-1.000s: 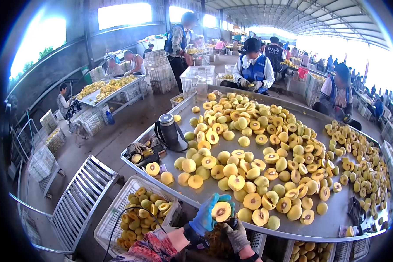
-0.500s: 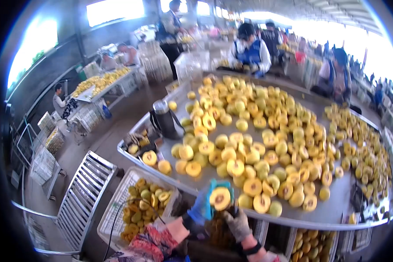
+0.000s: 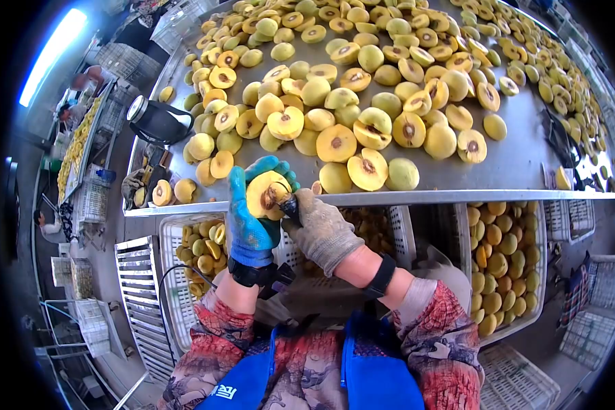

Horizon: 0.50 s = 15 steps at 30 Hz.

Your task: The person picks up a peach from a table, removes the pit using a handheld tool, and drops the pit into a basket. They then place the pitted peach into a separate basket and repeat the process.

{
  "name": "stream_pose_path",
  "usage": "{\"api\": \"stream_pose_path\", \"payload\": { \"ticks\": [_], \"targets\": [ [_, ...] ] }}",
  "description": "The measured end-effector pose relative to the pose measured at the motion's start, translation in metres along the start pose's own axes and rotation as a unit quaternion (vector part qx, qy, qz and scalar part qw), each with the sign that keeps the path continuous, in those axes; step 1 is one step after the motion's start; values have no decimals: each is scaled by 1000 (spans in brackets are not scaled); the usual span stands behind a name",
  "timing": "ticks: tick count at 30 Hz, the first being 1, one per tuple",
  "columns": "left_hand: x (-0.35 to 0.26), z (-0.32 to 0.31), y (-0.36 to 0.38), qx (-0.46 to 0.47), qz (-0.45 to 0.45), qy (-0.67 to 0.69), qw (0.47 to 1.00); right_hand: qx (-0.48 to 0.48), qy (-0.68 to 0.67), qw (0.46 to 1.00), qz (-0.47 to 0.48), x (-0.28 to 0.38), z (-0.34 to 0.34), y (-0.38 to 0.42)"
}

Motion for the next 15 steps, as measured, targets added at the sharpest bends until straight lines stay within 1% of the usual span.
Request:
{"api": "stream_pose_path", "payload": {
  "ticks": [2,5,8,11,12,15],
  "targets": [
    [1,3,1,5,-7,-23,1000,0,-2,1000,11,1,-1,1],
    [0,5,3,-1,-24,-63,998,-18,1,998,57,-4,-5,2],
    [-1,1,5,-5,-40,-98,994,-27,0,998,53,-6,-6,4],
    [-3,0,6,-1,-67,-139,988,-9,15,1000,-1,-9,-7,4],
    [-2,-1,7,1,-77,-155,985,-5,10,1000,-2,-9,-8,5],
    [-5,-8,11,0,-92,-120,989,7,-10,1000,3,-14,-13,3]
  ]
}}
Point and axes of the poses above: each hand's wrist, its own y-axis away from the middle knuckle, its own z-axis out of the back of the hand, x = y × z, the point moved 7 cm from there along -y, towards the middle knuckle, and after that the axes turned 5 degrees about -y, right-handed, at the moved point
